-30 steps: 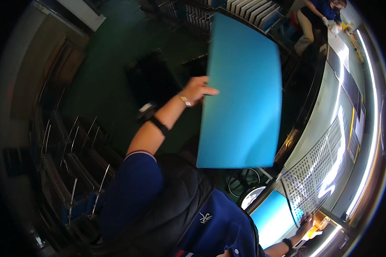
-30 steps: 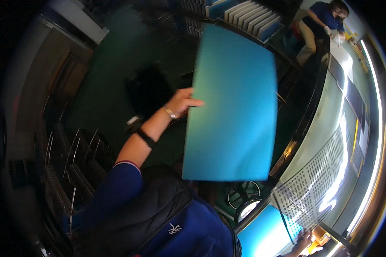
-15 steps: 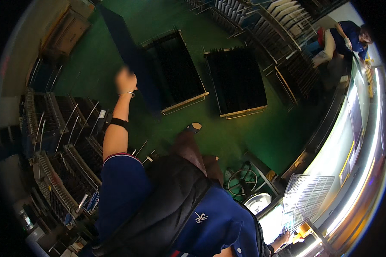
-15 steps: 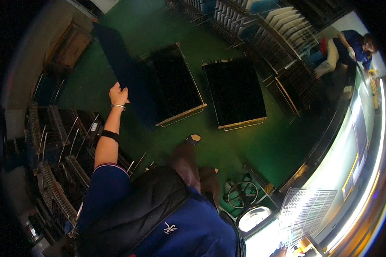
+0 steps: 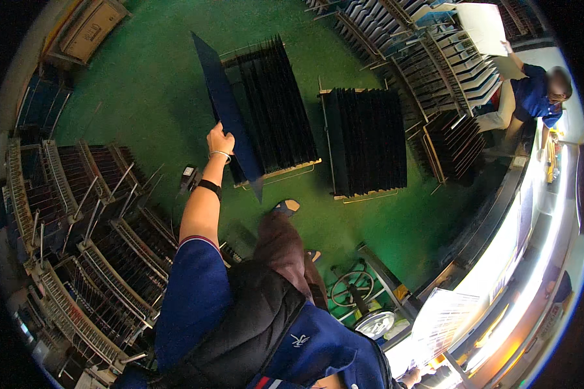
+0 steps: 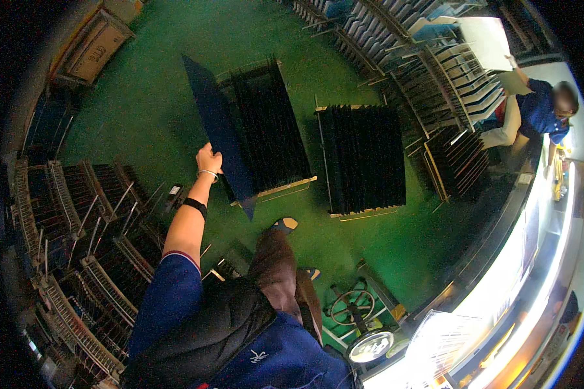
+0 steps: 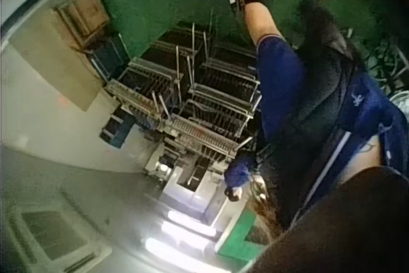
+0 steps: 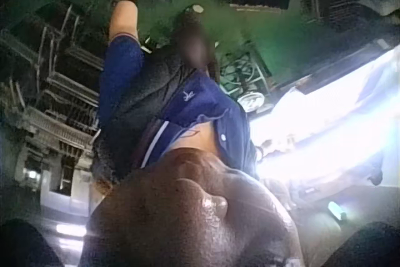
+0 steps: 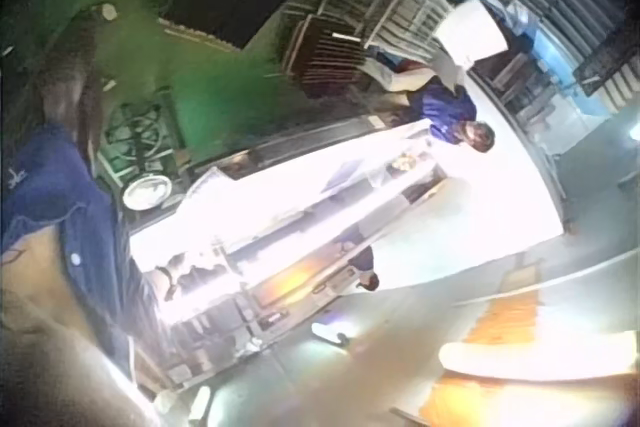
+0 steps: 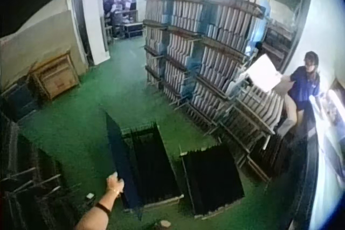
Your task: Inspecting blue mesh grids on a backlit table and organizing them into racks.
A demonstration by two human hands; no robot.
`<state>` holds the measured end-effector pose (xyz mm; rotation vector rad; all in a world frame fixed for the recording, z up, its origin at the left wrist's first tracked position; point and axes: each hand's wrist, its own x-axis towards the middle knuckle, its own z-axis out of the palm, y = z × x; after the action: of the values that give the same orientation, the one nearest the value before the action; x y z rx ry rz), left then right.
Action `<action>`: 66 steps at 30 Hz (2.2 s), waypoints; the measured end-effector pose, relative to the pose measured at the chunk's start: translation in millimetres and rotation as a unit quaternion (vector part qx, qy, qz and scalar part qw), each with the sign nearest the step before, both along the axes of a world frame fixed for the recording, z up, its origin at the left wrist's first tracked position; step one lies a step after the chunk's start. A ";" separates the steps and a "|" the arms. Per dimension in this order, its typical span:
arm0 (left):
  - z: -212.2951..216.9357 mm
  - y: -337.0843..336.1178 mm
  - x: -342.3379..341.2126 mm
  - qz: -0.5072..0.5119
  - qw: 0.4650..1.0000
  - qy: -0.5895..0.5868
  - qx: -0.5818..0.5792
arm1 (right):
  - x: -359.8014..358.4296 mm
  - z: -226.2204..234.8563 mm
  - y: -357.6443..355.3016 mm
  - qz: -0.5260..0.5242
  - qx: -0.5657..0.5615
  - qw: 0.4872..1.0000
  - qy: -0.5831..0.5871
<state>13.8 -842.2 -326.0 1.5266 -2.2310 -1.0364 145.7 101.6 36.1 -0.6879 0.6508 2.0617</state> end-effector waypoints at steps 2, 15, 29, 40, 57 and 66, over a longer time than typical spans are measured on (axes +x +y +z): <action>-2.7 -2.3 -3.7 -0.004 0.999 0.010 0.033 | 0.3 -0.4 -5.4 -0.016 -0.030 0.999 0.023; -22.1 -33.1 -42.8 -0.049 0.999 -0.007 0.011 | -12.6 4.4 2.6 -0.237 -0.073 0.968 -0.021; -10.6 -38.8 -79.7 0.044 0.989 -0.072 0.125 | 14.0 -25.2 -8.2 0.058 0.089 0.994 -0.021; -38.6 -7.6 -72.5 -0.045 0.976 -0.206 0.053 | 64.2 -0.3 59.4 0.228 0.266 0.931 -0.103; 131.4 358.4 -139.4 -0.616 0.745 0.255 0.022 | 12.9 28.0 -143.6 0.307 0.513 0.528 -0.603; 360.8 623.4 -57.6 -0.895 0.232 0.361 -0.117 | 82.9 53.0 -120.0 0.135 0.475 0.671 -0.553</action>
<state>-43.8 -218.9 34.8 -2.1523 -1.9625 -0.8904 228.6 -18.4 89.2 -1.1741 -1.2083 1.4396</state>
